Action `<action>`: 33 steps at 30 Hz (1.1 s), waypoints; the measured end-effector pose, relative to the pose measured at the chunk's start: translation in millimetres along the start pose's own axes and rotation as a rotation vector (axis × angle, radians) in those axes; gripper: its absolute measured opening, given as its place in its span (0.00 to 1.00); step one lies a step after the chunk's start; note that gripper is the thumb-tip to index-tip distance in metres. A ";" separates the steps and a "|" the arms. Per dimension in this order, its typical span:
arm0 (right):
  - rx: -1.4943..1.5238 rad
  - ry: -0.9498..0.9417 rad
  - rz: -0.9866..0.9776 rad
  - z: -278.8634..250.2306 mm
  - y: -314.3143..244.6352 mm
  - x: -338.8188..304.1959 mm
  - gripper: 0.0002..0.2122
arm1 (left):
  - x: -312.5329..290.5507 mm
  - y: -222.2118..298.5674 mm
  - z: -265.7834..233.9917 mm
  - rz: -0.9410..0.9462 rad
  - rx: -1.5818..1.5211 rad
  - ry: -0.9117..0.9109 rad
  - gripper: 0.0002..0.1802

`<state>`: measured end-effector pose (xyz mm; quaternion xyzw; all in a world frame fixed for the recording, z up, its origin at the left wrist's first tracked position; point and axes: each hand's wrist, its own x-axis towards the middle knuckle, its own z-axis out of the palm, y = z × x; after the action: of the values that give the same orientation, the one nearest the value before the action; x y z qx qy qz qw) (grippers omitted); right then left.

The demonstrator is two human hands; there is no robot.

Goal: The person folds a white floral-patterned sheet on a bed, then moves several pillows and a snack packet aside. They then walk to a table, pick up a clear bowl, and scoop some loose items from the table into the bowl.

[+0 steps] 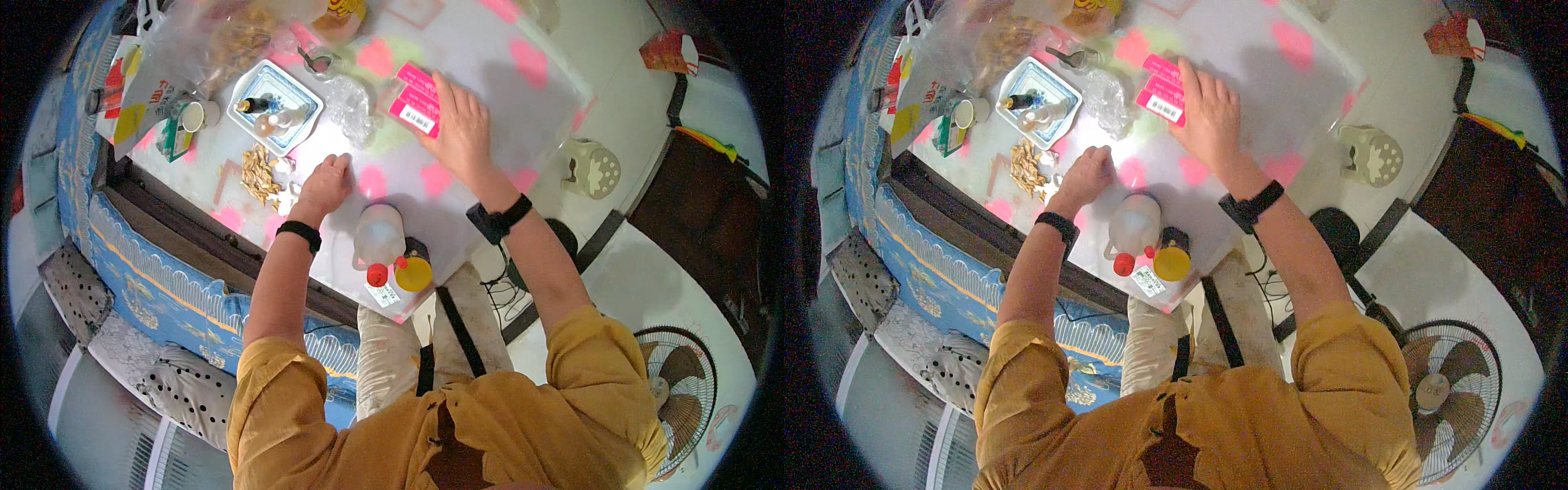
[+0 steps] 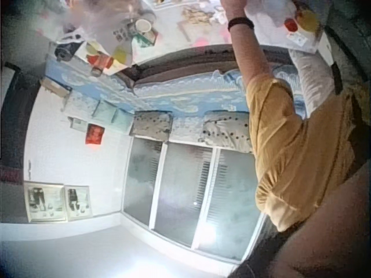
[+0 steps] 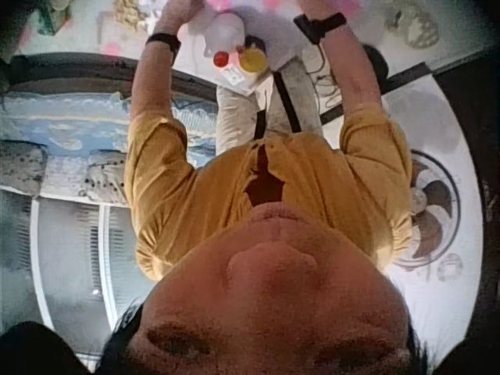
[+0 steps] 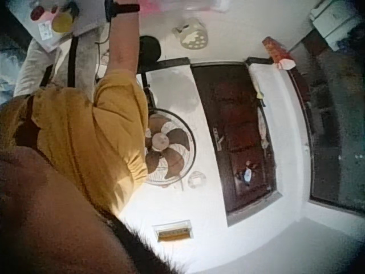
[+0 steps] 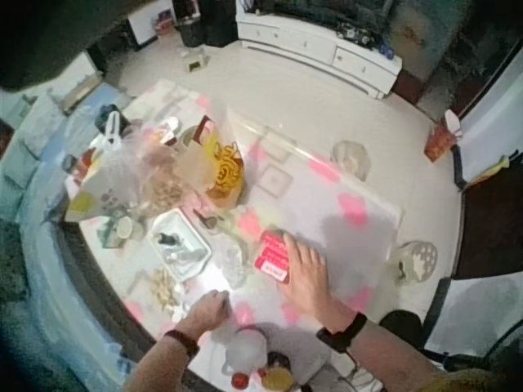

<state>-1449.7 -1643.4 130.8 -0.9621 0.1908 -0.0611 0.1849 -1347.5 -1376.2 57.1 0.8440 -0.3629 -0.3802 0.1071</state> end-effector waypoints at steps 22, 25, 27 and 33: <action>-0.020 -0.115 -0.150 29.4 7.4 79.0 0.54 | -8.1 3.4 -1.9 -0.025 -0.049 0.069 0.24; 0.150 -0.152 -0.168 31.2 14.9 81.3 0.52 | -8.2 1.8 -2.0 -0.041 -0.051 0.023 0.25; 0.205 -0.134 -0.188 34.8 14.2 84.2 0.51 | -7.5 -1.5 0.1 -0.024 -0.049 0.022 0.25; 0.128 -0.076 -0.146 17.7 24.4 71.6 0.48 | -3.9 -6.4 -17.3 0.205 -0.148 -0.008 0.25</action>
<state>-1389.0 -1686.3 108.5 -0.9613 0.1088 -0.0497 0.2482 -1333.4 -1370.6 68.3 0.7906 -0.4187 -0.3966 0.2058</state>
